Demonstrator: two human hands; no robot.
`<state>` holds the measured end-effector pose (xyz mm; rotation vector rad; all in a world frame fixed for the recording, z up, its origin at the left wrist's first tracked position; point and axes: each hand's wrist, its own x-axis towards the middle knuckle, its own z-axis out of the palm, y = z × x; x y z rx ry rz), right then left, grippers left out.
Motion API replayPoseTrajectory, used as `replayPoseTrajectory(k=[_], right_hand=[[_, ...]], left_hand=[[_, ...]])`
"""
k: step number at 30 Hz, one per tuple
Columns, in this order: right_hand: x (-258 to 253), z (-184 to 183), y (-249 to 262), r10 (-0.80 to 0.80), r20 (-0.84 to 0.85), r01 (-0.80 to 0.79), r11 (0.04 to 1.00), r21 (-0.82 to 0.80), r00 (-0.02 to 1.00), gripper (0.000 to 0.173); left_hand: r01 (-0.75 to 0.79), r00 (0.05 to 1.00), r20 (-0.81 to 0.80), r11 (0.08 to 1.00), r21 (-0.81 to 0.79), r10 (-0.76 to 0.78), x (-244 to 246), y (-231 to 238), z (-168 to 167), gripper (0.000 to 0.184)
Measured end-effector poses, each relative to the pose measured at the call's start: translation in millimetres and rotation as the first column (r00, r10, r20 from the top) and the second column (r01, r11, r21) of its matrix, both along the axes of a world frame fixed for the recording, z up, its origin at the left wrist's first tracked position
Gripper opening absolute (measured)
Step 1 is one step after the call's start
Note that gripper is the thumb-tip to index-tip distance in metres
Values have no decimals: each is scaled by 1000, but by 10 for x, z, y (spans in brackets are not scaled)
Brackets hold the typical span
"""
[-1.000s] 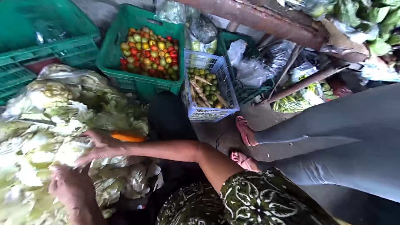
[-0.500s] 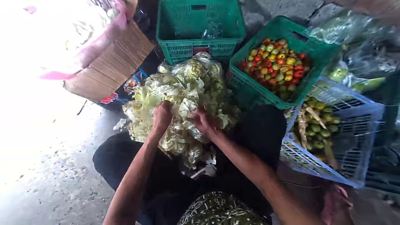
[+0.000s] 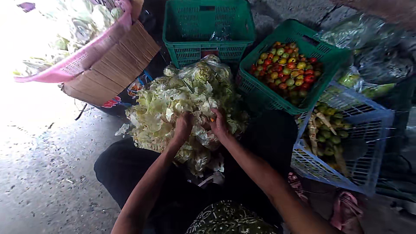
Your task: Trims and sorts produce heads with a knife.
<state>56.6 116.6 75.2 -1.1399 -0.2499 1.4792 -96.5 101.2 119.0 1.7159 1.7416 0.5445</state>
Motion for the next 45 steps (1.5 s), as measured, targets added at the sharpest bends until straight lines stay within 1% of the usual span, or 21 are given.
replayPoseTrajectory(k=[4, 6, 7, 9, 10, 11, 13, 14, 17, 20, 23, 26, 27, 29, 31, 32, 34, 36, 38, 41, 45], right_hand=[[13, 17, -15, 41, -75, -40, 999, 15, 996, 44], [1, -3, -39, 85, -104, -81, 996, 49, 991, 45], [-5, 9, -49, 109, -113, -101, 992, 73, 988, 46], [-13, 27, -65, 164, -131, -145, 979, 144, 978, 59], [-21, 36, -66, 189, -124, -166, 970, 175, 974, 65], [-24, 36, -62, 213, -101, -190, 961, 201, 972, 67], [-11, 17, -60, 274, -12, -265, 938, 223, 962, 74], [-6, 30, -59, 306, 13, -301, 927, 224, 952, 79], [0, 100, -73, 336, -50, -318, 922, 220, 941, 87], [22, 81, -84, 330, -18, -317, 921, 228, 944, 91], [9, 68, -83, 284, 16, -281, 934, 222, 959, 83], [-2, 81, -79, 285, -54, -267, 939, 218, 957, 83], [0, 82, -80, 289, -64, -269, 938, 220, 955, 84], [-2, 97, -77, 299, -8, -290, 929, 231, 954, 82], [-21, 81, -85, 294, 137, -321, 910, 262, 946, 89], [-33, 67, -90, 291, 209, -342, 898, 277, 934, 93], [-51, 55, -95, 287, 308, -375, 883, 282, 907, 100], [-62, 60, -101, 309, 356, -419, 861, 290, 882, 106], [-54, 104, -96, 333, 363, -447, 844, 297, 870, 108], [-34, 146, -93, 325, 331, -424, 857, 293, 886, 96], [-36, 238, -99, 243, 100, -261, 933, 250, 965, 77]], left_hand=[[-15, 991, -135, 1000, -11, 14, -233, 100, -56, 30], [-80, 988, -134, 995, -52, 72, -306, 133, -109, 44], [-97, 993, -80, 991, -87, 90, -310, 133, -111, 52], [-90, 970, 203, 975, -201, 131, -268, 100, -86, 61], [-65, 903, 392, 958, -279, 176, -235, 89, -97, 66], [-24, 797, 564, 945, -326, 215, -186, 79, -103, 67], [16, 622, 751, 956, -294, 220, -90, 50, -105, 56], [4, 599, 776, 969, -249, 197, -83, 46, -106, 53], [-16, 700, 707, 992, -123, 99, -136, 46, -109, 44], [27, 817, 577, 999, -35, -2, -160, 36, -145, 45], [9, 791, 612, 1000, -21, 6, -152, 35, -149, 42], [-124, 689, 704, 985, -119, 172, -187, 72, -117, 34], [-161, 718, 665, 978, -133, 209, -238, 92, -117, 32], [-219, 863, 447, 972, -88, 235, -330, 131, -66, 32], [-155, 946, 285, 988, -14, 153, -371, 142, -8, 37], [-97, 956, 280, 995, 3, 93, -374, 130, 0, 43], [0, 920, 391, 998, -64, 25, -314, 74, 55, 58], [39, 819, 571, 989, -140, 49, -200, 24, 84, 62], [35, 754, 655, 992, -123, 55, -146, 16, 73, 58], [19, 680, 731, 995, -96, 57, -170, 23, 44, 40], [-46, 577, 805, 990, -133, 135, -193, 46, 25, 25]])
